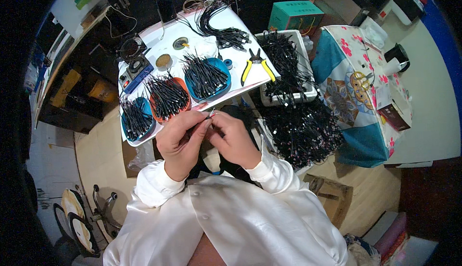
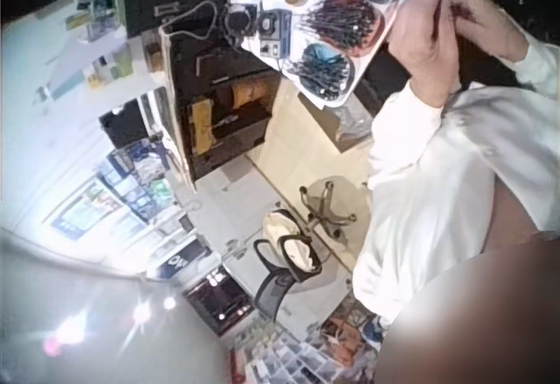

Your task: The person repeatedly picks up black wires from trays, strips the ends, and solders them using a soldering iron and solder wire. Finished wires are placed into a container on the right side of the table.

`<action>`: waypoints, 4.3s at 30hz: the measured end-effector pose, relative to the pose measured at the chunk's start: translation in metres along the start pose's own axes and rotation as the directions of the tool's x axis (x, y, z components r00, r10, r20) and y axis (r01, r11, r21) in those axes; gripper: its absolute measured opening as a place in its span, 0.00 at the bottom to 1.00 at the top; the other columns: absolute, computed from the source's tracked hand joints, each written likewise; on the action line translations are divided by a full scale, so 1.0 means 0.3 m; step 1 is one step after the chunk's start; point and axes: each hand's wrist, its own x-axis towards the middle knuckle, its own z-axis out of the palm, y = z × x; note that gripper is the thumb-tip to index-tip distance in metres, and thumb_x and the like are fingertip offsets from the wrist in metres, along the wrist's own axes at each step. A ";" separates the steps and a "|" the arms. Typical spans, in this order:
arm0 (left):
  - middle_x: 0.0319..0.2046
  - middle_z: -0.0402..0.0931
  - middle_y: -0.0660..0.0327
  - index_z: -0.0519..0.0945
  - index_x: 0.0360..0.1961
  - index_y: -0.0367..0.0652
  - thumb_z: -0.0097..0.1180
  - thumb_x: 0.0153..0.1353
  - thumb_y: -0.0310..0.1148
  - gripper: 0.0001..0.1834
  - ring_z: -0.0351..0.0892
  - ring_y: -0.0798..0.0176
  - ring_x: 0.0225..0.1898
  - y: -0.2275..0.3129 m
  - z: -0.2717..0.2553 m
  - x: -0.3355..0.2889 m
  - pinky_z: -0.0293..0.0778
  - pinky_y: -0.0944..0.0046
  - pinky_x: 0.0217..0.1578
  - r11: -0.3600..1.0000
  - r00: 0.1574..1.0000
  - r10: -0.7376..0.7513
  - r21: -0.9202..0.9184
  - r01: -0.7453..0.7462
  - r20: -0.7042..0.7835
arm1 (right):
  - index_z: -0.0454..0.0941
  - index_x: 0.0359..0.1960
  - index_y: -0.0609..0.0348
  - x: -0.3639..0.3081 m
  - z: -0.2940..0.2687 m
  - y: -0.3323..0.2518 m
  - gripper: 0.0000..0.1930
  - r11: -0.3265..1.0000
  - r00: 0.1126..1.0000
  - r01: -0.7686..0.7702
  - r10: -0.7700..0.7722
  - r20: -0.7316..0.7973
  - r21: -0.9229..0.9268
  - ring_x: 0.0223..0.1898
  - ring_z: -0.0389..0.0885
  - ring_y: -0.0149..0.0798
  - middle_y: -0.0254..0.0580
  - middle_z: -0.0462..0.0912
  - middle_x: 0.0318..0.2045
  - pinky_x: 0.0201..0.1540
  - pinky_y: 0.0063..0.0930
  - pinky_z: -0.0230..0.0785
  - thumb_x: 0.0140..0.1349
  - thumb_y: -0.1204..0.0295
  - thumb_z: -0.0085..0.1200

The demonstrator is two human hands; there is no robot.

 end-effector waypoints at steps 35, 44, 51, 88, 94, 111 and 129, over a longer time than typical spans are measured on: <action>0.29 0.79 0.55 0.78 0.42 0.35 0.56 0.63 0.24 0.07 0.65 0.76 0.21 -0.042 0.003 -0.028 0.62 0.75 0.24 -0.109 0.598 -0.485 -0.723 0.683 0.638 | 0.74 0.35 0.62 0.009 -0.173 -0.008 0.18 0.840 0.981 -0.025 0.126 -0.150 0.542 0.29 0.70 0.27 0.39 0.75 0.32 0.32 0.20 0.62 0.67 0.57 0.52; 0.33 0.81 0.57 0.76 0.44 0.35 0.57 0.63 0.24 0.09 0.74 0.72 0.27 -0.063 0.161 0.001 0.72 0.74 0.29 0.082 0.691 -0.613 -0.839 0.537 0.383 | 0.55 0.58 0.65 -0.100 -0.058 -0.017 0.23 0.996 0.996 -0.081 0.083 -0.025 0.048 0.43 0.79 0.34 0.48 0.79 0.41 0.46 0.30 0.71 0.67 0.74 0.51; 0.60 0.67 0.47 0.63 0.64 0.34 0.53 0.63 0.22 0.27 0.67 0.58 0.62 -0.126 0.199 0.082 0.65 0.62 0.61 0.409 0.827 -0.473 -0.757 0.511 0.303 | 0.72 0.38 0.62 0.033 -0.391 -0.042 0.09 0.984 0.867 -0.059 -0.034 -0.498 -0.170 0.26 0.71 0.25 0.33 0.73 0.25 0.31 0.19 0.64 0.72 0.71 0.40; 0.31 0.76 0.64 0.79 0.44 0.42 0.59 0.49 0.32 0.19 0.79 0.63 0.28 -0.516 -0.198 -0.485 0.77 0.65 0.27 0.901 0.913 -0.250 0.422 0.098 0.322 | 0.77 0.31 0.64 1.179 0.094 0.580 0.07 0.403 0.906 0.305 0.156 0.393 -0.863 0.34 0.81 0.58 0.57 0.81 0.28 0.39 0.49 0.72 0.53 0.73 0.56; 0.32 0.76 0.57 0.78 0.46 0.37 0.60 0.49 0.34 0.22 0.79 0.59 0.31 -0.519 -0.247 -0.483 0.77 0.63 0.30 0.947 0.891 -0.284 0.247 0.203 0.354 | 0.79 0.36 0.66 1.219 0.146 0.374 0.09 0.611 0.892 0.342 0.027 0.451 -0.714 0.30 0.82 0.52 0.55 0.81 0.28 0.34 0.38 0.74 0.53 0.76 0.56; 0.35 0.74 0.58 0.75 0.49 0.36 0.56 0.55 0.37 0.22 0.79 0.61 0.33 -0.520 -0.294 -0.485 0.77 0.65 0.31 0.960 0.889 -0.274 0.153 0.233 0.366 | 0.79 0.35 0.64 1.279 0.516 0.324 0.11 0.644 0.725 0.522 0.011 0.689 -0.559 0.32 0.81 0.51 0.51 0.82 0.30 0.37 0.38 0.73 0.51 0.73 0.58; 0.37 0.74 0.59 0.77 0.49 0.38 0.54 0.54 0.33 0.20 0.79 0.63 0.36 -0.516 -0.301 -0.491 0.78 0.67 0.33 0.963 0.899 -0.257 0.170 0.209 0.355 | 0.78 0.35 0.63 1.266 0.542 0.324 0.10 0.599 0.724 0.532 0.045 0.689 -0.598 0.34 0.81 0.52 0.50 0.82 0.32 0.39 0.41 0.73 0.51 0.72 0.57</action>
